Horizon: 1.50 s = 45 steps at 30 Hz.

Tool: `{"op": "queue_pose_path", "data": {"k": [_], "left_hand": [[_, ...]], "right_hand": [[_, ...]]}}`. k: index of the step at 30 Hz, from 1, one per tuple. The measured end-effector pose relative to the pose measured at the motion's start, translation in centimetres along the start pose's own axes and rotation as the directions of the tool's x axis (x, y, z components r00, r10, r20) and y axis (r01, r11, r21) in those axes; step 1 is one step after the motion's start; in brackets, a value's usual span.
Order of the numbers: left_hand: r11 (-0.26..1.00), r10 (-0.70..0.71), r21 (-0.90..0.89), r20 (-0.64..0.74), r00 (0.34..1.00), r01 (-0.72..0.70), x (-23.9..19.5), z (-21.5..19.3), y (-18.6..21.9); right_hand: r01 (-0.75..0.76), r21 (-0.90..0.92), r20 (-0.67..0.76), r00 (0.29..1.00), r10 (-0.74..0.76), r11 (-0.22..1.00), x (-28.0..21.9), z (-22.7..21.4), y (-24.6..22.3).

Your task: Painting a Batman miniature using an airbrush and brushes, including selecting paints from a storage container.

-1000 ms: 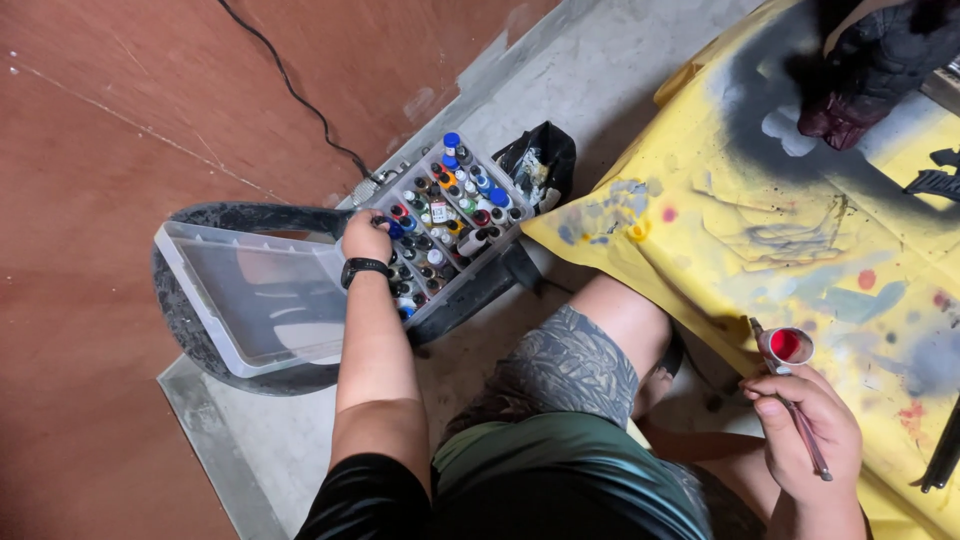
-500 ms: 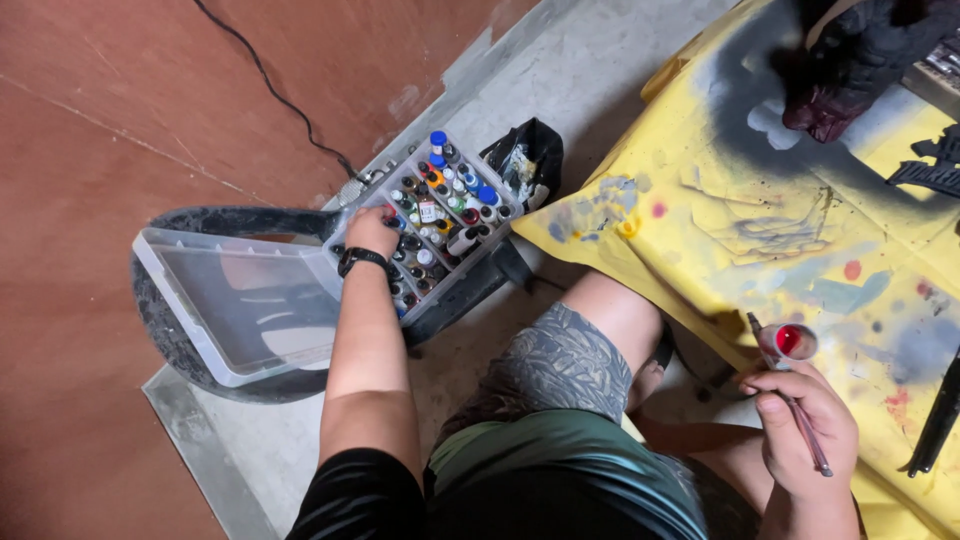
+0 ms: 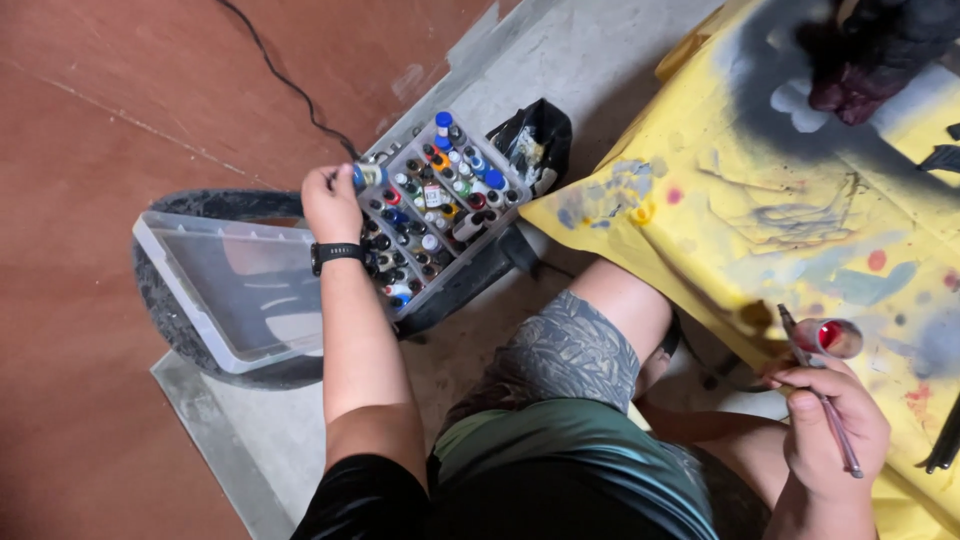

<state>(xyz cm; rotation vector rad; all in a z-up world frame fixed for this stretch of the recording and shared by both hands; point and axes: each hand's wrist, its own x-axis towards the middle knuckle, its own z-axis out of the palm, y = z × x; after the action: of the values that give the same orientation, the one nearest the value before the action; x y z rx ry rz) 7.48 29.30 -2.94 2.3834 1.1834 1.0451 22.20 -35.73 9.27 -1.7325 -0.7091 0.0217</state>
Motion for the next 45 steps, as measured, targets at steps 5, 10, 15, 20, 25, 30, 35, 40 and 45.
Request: {"op": "queue_pose_path", "data": {"k": [5,10,15,20,25,30,35,40,45], "left_hand": [[-0.144,-0.513,-0.964,0.268,0.816,0.225,1.3,-5.3,6.8],[-0.447,-0.338,-0.805,0.557,0.759,0.391,-0.6,-6.6,12.5],[-0.401,-0.111,-0.385,0.921,0.374,0.831,-10.8,-7.4,23.2],[0.035,0.434,0.125,0.892,-0.128,0.992,-20.3,-9.0,28.4],[0.570,0.818,-0.815,0.575,0.023,0.108,-20.5,-9.1,28.8],[0.368,0.927,-0.927,0.372,-0.055,-0.071,-19.1,-9.3,28.7],[0.197,0.971,-0.964,0.217,-0.102,-0.177,-18.6,-10.0,30.2],[0.136,0.984,-0.945,0.093,-0.155,0.297,-18.7,-10.4,31.2],[0.083,0.981,-0.649,-0.081,-0.177,0.757,-17.6,-11.8,32.2]], "right_hand": [[0.031,0.075,-0.042,0.999,-0.028,0.997,0.2,0.5,0.7],[0.021,0.098,-0.045,0.999,-0.017,0.995,-0.2,0.8,0.4],[0.020,0.070,-0.032,0.999,-0.018,0.997,-0.5,0.7,0.4],[0.037,0.121,-0.065,0.997,-0.030,0.992,-0.6,0.3,0.4],[0.042,0.023,-0.085,0.996,-0.040,0.999,-1.1,-0.1,0.8],[0.013,0.068,-0.094,0.996,-0.007,0.998,-1.6,0.4,0.5],[0.030,0.045,-0.068,0.997,-0.027,0.999,-1.2,0.5,0.1],[0.038,0.055,-0.069,0.997,-0.034,0.998,-0.9,0.5,-0.2],[0.029,0.042,-0.051,0.998,-0.027,0.999,-0.5,0.6,-1.3]]}}
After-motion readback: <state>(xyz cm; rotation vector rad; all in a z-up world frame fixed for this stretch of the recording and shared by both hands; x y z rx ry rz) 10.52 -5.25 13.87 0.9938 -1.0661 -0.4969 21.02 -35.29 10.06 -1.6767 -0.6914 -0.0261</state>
